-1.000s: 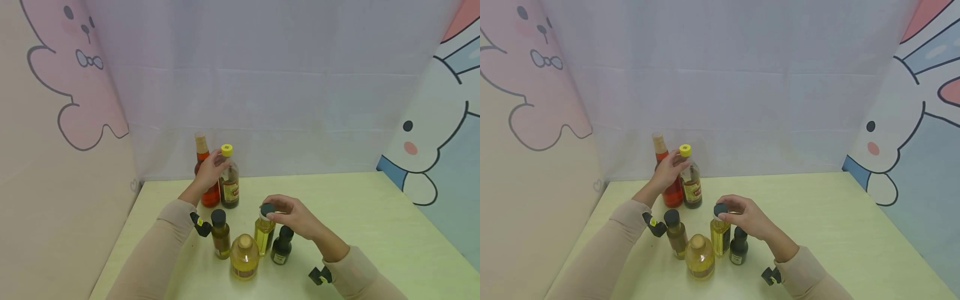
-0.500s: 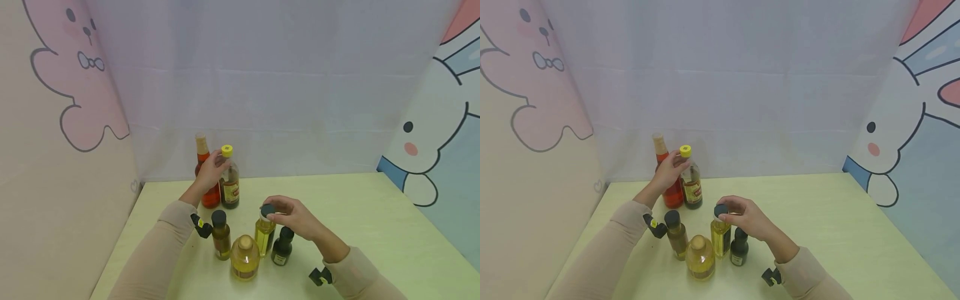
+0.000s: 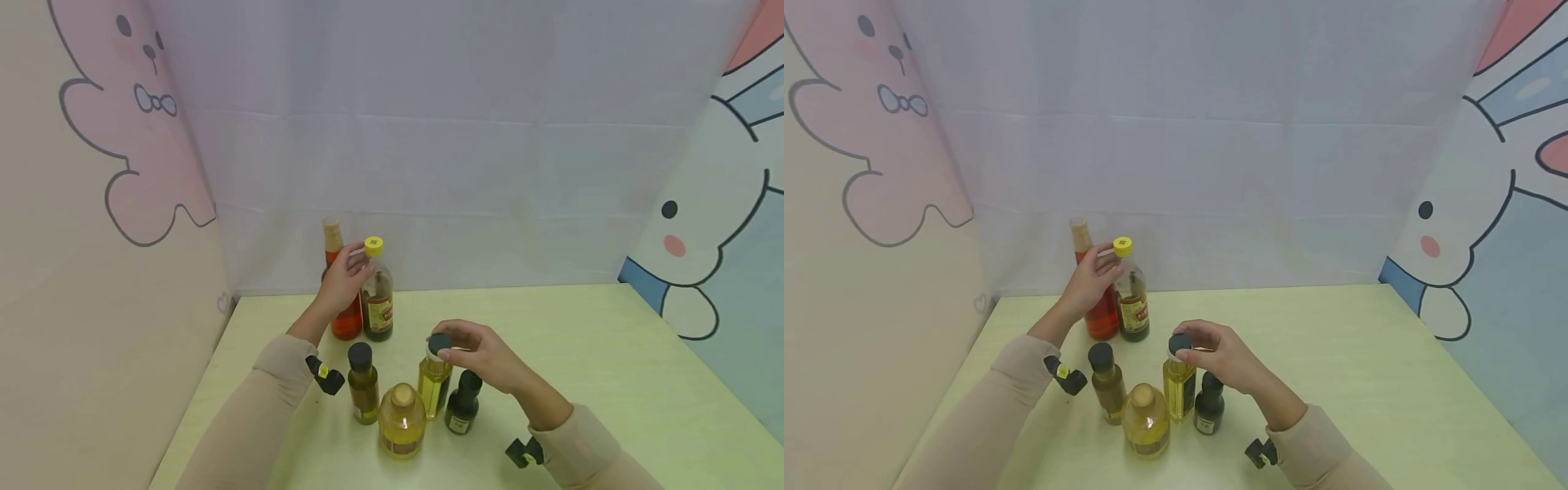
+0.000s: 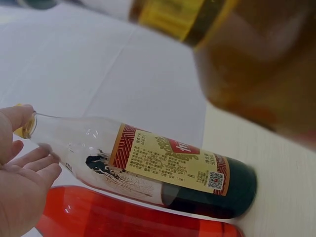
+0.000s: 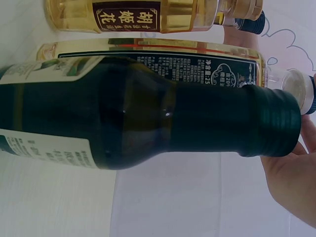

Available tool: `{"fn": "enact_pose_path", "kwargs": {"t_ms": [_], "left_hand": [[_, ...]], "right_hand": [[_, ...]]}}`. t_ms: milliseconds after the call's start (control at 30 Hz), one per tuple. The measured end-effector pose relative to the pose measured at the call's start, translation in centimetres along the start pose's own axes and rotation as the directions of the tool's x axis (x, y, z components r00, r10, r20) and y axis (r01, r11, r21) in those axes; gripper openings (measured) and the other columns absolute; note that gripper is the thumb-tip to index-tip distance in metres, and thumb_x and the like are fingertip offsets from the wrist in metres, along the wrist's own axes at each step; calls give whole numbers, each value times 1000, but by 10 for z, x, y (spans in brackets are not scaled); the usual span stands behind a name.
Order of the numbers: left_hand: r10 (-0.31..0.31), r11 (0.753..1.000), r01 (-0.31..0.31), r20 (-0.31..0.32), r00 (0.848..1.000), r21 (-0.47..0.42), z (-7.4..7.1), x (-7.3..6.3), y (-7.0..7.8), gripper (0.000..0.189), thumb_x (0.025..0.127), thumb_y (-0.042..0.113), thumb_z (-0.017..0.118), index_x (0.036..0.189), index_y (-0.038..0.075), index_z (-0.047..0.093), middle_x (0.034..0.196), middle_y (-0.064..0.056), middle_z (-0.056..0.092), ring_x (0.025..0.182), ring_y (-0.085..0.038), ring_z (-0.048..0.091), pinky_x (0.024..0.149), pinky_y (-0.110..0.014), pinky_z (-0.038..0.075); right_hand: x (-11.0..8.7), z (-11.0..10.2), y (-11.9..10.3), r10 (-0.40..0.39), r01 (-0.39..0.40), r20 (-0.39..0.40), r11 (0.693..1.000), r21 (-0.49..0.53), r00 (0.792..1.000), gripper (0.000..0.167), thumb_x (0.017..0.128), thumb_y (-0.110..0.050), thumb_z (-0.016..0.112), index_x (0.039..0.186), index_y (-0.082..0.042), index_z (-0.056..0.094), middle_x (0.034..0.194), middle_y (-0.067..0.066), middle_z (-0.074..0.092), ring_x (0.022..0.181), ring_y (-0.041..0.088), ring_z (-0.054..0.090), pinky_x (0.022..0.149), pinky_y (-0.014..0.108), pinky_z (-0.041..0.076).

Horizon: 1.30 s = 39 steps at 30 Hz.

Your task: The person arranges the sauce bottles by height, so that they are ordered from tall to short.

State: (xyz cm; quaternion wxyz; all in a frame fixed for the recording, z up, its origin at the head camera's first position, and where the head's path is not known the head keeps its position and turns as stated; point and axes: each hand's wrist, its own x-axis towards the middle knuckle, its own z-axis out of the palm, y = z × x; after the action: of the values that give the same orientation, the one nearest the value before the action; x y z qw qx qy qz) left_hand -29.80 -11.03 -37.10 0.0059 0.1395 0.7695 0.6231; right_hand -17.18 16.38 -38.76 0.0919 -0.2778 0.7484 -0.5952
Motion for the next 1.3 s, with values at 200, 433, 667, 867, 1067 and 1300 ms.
{"fn": "enact_pose_path", "kwargs": {"t_ms": [200, 433, 667, 867, 1067, 1300], "left_hand": [[32, 999, -32, 8, 999, -44, -1, -11, -1, 59, 99, 15, 60, 150, 10, 30, 149, -13, 40, 136, -24, 38, 107, -38, 36], [44, 993, -43, 12, 999, -108, -5, -24, 1, 60, 98, 13, 60, 150, 5, 30, 149, -13, 40, 137, -24, 37, 108, -39, 34], [46, 992, -45, 7, 999, -119, -8, -34, 1, 56, 99, 13, 58, 148, 8, 32, 148, -12, 41, 136, -23, 39, 108, -40, 34], [46, 991, -46, -2, 999, -126, -10, -41, -1, 55, 100, 12, 58, 148, 8, 32, 147, -11, 43, 135, -23, 40, 107, -39, 36], [41, 988, -40, 2, 999, -147, -10, -48, -4, 54, 99, 12, 59, 147, 7, 34, 146, -12, 45, 132, -23, 44, 105, -38, 37], [51, 982, -44, 38, 998, -185, -9, -60, -7, 55, 99, 12, 59, 147, 3, 33, 145, -14, 45, 131, -24, 45, 105, -39, 38]], "right_hand": [[0, -1, 1, -7, 7, 1, 1000, -10, 1000, 27, 97, -10, 61, 120, 3, 58, 118, 17, 59, 114, 31, 57, 88, 37, 51], [1, -2, 1, -12, 12, 5, 1000, -21, 1000, 26, 97, -10, 61, 120, 2, 59, 118, 16, 60, 114, 32, 57, 88, 39, 51], [2, -2, -1, -10, 11, 4, 1000, -21, 1000, 26, 97, -11, 61, 120, 2, 59, 118, 16, 60, 113, 31, 58, 88, 39, 51], [2, -2, -1, -7, 7, 5, 1000, -12, 1000, 27, 97, -11, 61, 120, 2, 58, 119, 17, 59, 114, 33, 57, 89, 40, 50], [2, -2, -1, 3, -3, 5, 1000, -7, 1000, 28, 97, -12, 61, 121, 3, 58, 120, 18, 59, 115, 35, 55, 89, 39, 50], [1, -2, -1, 11, -10, 3, 1000, -4, 1000, 29, 97, -12, 62, 122, 3, 58, 119, 17, 59, 114, 32, 57, 88, 40, 51]]}}
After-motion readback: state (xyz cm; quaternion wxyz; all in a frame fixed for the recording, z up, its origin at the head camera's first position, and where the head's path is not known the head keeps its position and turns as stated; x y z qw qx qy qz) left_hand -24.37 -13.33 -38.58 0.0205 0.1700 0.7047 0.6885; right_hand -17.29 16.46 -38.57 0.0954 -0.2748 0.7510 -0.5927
